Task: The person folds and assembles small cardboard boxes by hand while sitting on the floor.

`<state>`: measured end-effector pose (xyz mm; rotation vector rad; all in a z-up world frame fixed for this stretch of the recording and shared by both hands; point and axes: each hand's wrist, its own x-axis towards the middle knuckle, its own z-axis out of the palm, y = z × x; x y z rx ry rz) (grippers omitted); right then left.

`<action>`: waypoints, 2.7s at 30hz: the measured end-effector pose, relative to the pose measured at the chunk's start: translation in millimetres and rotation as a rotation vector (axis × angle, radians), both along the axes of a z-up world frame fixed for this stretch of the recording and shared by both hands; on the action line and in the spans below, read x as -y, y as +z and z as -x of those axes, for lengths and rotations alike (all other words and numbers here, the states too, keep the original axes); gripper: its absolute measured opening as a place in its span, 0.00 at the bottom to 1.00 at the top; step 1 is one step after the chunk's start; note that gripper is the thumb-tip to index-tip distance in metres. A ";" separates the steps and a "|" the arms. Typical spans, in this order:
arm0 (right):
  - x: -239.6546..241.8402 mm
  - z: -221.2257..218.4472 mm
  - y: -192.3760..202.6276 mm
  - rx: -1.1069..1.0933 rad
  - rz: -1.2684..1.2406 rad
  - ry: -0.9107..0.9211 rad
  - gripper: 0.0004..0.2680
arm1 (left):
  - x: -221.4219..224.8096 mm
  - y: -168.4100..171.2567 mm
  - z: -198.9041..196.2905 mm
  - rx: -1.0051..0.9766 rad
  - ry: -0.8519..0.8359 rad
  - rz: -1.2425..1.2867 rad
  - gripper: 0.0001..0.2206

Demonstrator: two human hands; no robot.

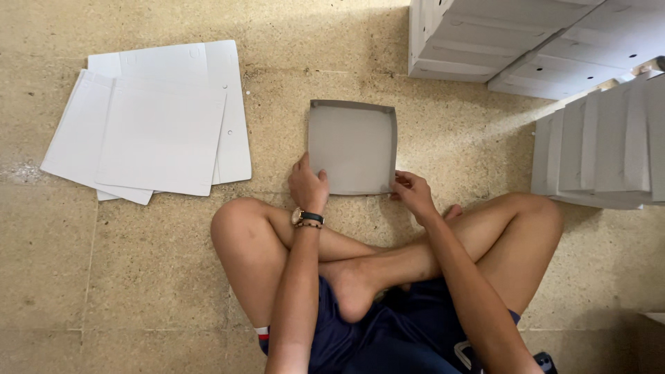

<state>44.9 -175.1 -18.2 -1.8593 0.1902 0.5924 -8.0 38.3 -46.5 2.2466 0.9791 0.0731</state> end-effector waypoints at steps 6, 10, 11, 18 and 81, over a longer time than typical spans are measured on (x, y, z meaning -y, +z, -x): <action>13.0 5.2 -20.8 0.093 -0.004 0.043 0.20 | 5.6 2.4 5.7 0.093 0.013 0.050 0.20; 8.9 11.8 0.4 0.083 -0.047 0.005 0.19 | 4.5 1.8 5.4 0.177 0.060 0.159 0.18; 10.4 12.1 1.1 0.076 -0.067 -0.051 0.19 | 5.1 4.0 5.7 0.168 0.080 0.187 0.17; 21.8 7.1 -10.9 0.066 -0.088 -0.417 0.18 | 10.9 -9.6 -1.0 0.167 -0.052 0.206 0.13; -268.1 2.9 -48.0 -0.124 -0.026 0.376 0.26 | -189.5 75.4 110.7 0.080 0.343 -0.149 0.38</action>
